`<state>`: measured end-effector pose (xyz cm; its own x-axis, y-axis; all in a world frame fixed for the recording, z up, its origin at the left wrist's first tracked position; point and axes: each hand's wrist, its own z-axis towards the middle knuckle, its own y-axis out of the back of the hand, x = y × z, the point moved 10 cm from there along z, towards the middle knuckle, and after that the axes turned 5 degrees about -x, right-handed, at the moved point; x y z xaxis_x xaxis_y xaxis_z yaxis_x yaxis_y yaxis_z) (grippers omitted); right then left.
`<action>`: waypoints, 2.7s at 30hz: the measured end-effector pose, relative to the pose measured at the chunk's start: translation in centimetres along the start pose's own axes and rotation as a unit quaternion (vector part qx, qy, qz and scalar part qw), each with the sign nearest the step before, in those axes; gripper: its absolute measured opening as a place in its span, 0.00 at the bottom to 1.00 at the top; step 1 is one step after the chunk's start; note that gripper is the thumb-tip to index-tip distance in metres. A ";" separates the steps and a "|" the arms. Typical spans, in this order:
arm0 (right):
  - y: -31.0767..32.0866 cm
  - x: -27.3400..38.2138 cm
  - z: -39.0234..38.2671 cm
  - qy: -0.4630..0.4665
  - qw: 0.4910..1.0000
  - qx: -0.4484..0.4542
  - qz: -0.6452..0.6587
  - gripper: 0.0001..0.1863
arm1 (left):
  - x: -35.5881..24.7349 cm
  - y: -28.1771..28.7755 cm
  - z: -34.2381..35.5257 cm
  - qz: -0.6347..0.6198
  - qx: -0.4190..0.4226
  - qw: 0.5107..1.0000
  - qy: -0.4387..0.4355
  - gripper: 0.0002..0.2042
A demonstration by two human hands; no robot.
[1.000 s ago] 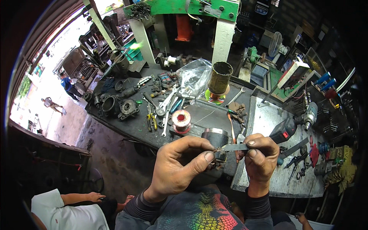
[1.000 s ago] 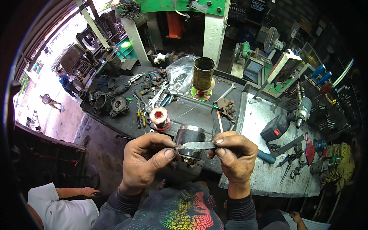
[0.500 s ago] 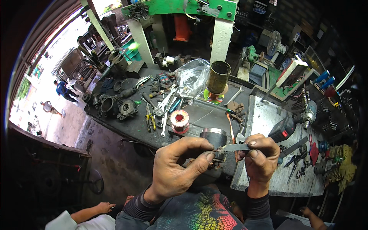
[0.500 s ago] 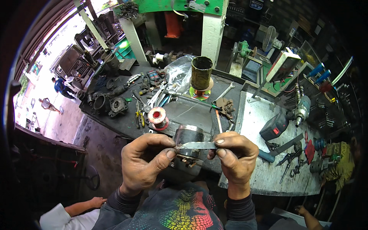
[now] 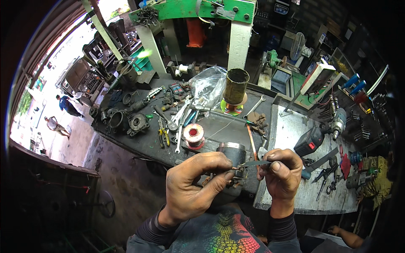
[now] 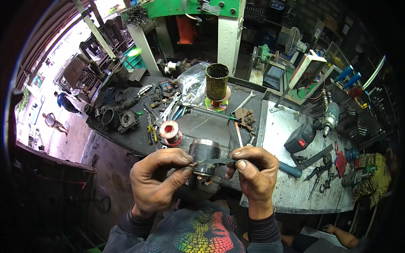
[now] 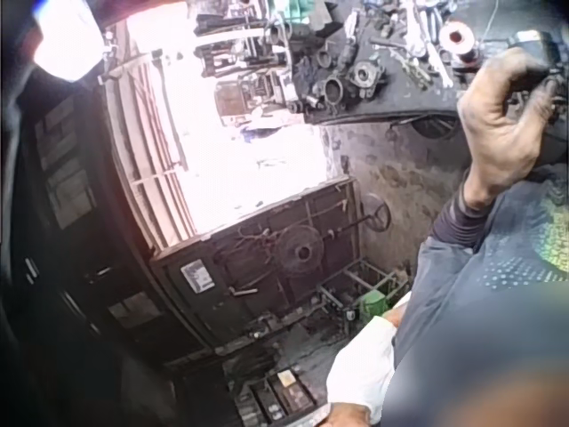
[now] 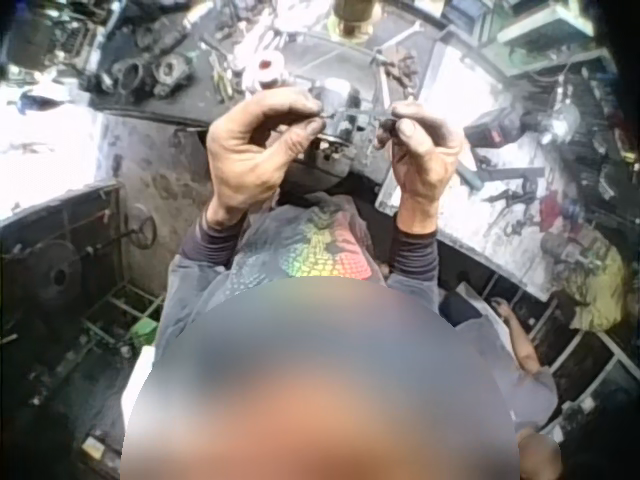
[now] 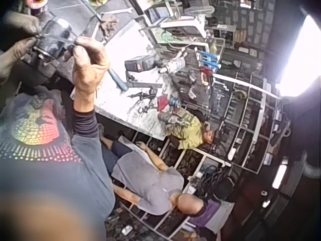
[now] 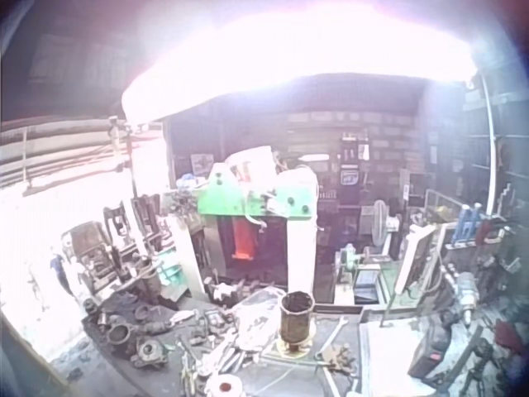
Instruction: The person uses a soldering iron and solder wire to attach wires to a cylindrical metal component. They repeatedly heat the connection points and apply solder, then wipe the component with a cloth. The person also uses pliers to adjust the wires and handles a small metal piece.
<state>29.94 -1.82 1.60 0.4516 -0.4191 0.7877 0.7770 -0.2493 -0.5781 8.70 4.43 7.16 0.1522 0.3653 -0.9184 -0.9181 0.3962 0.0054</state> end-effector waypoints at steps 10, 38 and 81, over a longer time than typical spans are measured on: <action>0.7 0.8 0.2 0.021 1.000 0.002 0.004 0.11 | -0.2 -0.2 0.6 0.018 0.022 1.000 0.001 0.10; 0.0 1.4 0.4 0.046 0.999 0.015 0.020 0.11 | 1.7 -0.9 -0.3 -0.133 0.007 0.974 0.184 0.08; -1.3 2.4 -1.1 0.177 0.983 0.000 -0.050 0.10 | 5.0 -3.0 -2.5 -0.451 0.048 0.804 0.384 0.10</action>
<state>29.52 -3.47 4.03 0.1915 -0.6705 0.7168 0.8101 -0.3043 -0.5011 11.31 2.92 1.58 0.4364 -0.7201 -0.5395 -0.5227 0.2852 -0.8034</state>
